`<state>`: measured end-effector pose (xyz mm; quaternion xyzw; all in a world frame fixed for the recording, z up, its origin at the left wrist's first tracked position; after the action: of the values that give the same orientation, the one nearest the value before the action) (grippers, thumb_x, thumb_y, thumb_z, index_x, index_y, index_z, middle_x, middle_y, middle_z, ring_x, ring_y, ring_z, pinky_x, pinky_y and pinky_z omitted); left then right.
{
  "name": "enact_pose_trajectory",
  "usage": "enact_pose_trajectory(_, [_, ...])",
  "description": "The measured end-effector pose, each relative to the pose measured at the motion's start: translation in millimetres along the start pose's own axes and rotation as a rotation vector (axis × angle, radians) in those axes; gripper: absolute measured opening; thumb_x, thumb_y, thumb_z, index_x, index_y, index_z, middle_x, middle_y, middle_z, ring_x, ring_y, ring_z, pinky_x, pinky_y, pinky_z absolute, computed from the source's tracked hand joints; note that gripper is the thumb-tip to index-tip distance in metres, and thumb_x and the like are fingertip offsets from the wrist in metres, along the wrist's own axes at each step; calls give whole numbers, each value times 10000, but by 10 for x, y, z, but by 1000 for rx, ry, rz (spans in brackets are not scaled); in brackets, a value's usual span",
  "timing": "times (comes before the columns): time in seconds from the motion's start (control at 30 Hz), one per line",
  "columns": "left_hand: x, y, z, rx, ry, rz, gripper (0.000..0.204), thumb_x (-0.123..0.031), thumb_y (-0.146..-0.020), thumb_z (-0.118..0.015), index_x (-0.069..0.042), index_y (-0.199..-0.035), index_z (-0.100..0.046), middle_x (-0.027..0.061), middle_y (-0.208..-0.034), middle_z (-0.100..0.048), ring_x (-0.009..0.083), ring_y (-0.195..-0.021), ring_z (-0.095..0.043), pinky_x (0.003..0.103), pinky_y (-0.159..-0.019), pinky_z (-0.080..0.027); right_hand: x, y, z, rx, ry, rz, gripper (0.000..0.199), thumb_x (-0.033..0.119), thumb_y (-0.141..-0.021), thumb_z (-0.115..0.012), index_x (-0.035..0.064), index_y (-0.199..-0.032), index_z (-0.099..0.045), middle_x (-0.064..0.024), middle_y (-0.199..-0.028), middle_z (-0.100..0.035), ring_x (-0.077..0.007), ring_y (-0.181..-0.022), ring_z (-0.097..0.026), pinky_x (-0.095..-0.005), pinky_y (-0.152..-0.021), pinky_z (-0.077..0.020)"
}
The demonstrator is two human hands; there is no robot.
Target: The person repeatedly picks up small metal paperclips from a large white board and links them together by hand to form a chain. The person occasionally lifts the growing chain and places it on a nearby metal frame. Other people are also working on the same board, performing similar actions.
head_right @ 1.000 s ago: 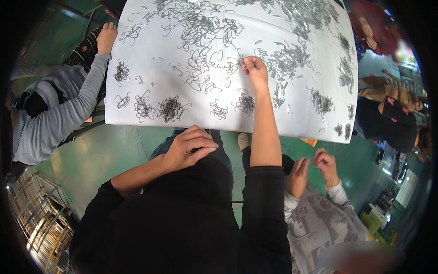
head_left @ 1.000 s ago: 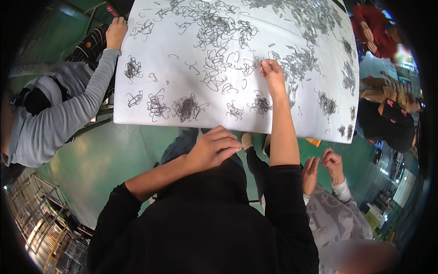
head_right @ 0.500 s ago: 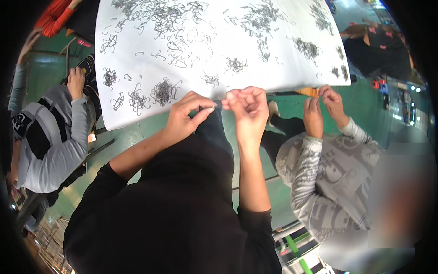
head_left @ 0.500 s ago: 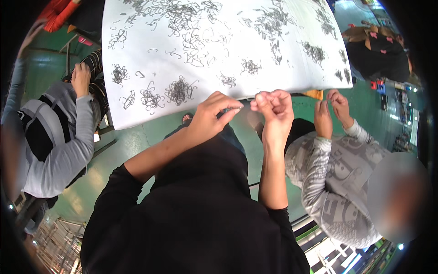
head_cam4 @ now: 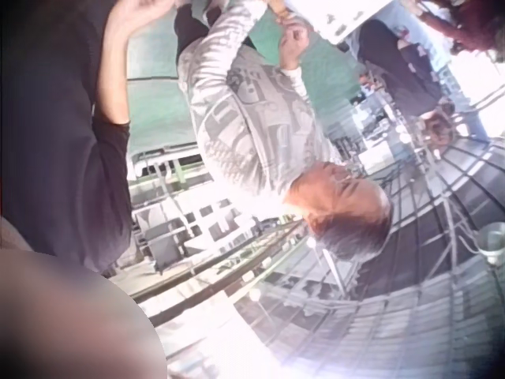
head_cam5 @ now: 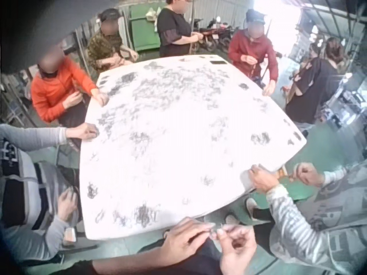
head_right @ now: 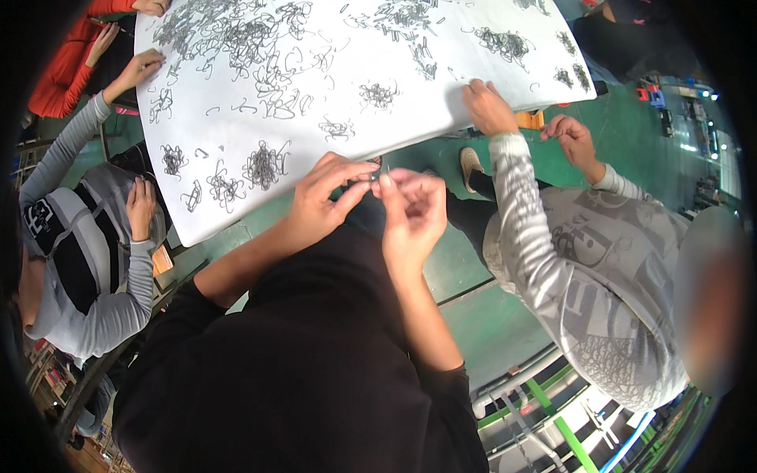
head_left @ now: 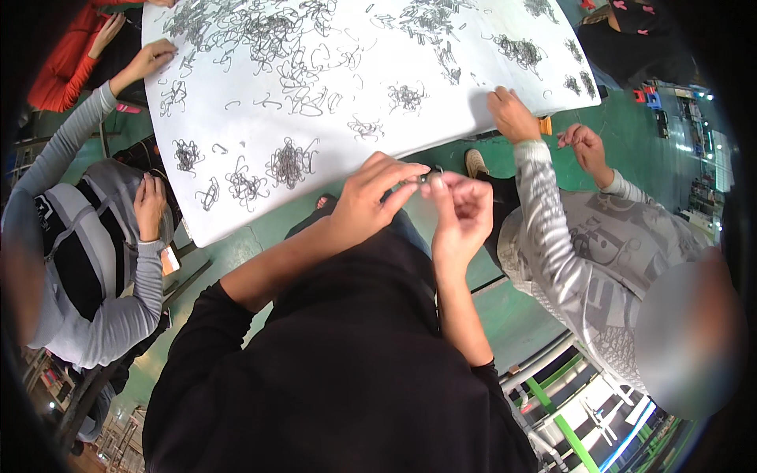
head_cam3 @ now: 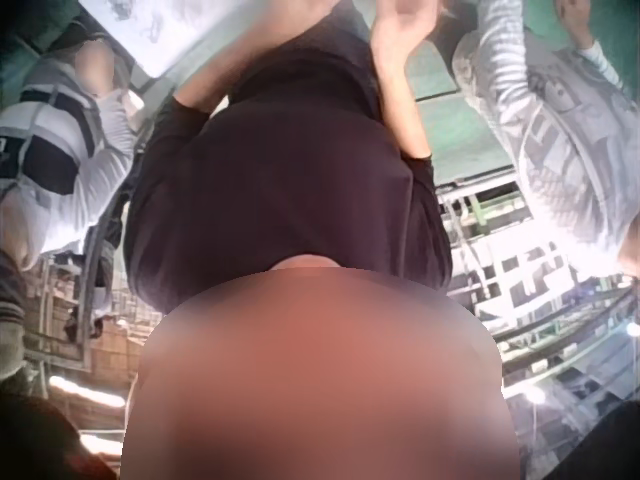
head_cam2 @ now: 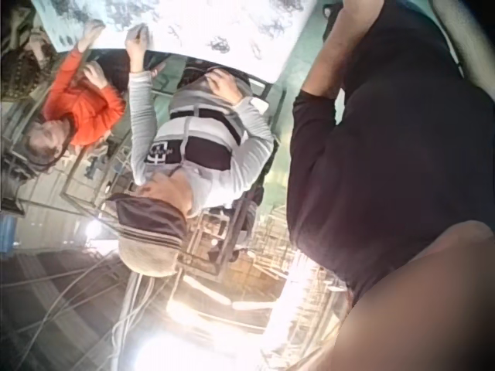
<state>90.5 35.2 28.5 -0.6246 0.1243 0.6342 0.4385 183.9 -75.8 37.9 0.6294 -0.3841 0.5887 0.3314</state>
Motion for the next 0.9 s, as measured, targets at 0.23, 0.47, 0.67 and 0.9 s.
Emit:
enact_pose_trajectory(0.23, [878,-748,103,-68,-258,-54,232,-62,-816,-663,-39,-1045,-633,111,-959,-637,302,-918,-561,385,-797,-456,73,-2,103,76,81,235,243,-126,-836,-611,25,-859,-421,-180,-942,-605,-200,-806,-647,-299,-709,-574])
enact_pose_trajectory(0.47, [2062,-1960,84,-55,-672,-29,149,-117,-824,-673,-78,-968,-685,62,-950,-646,264,-928,-571,361,-826,-476,37,-108,191,157,213,248,252,-120,-806,-659,21,-826,-452,-183,-908,-643,-194,-784,-662,-278,-673,-560])
enact_pose_trajectory(0.67, [2455,-2322,-43,219,-837,6,78,-145,-848,-647,-82,-891,-662,36,-900,-642,246,-895,-592,369,-792,-511,-58,-169,142,206,264,236,267,-106,-779,-702,26,-816,-473,-164,-863,-657,-192,-746,-658,-279,-648,-546])
enact_pose_trajectory(0.9, [2033,-2073,235,-15,-604,141,117,-125,-880,-616,-57,-975,-609,97,-893,-667,251,-833,-636,347,-737,-516,-119,-173,61,204,278,198,246,-105,-787,-690,19,-791,-478,-159,-871,-664,-186,-732,-652,-268,-668,-542])
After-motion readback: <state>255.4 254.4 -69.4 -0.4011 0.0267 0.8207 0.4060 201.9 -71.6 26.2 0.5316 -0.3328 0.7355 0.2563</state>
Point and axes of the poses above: each hand's wrist, its own y-axis away from the middle knuckle, its own z-axis out of the back of the hand, x = y × z, the point moved 7 cm from there along -y, towards the middle knuckle
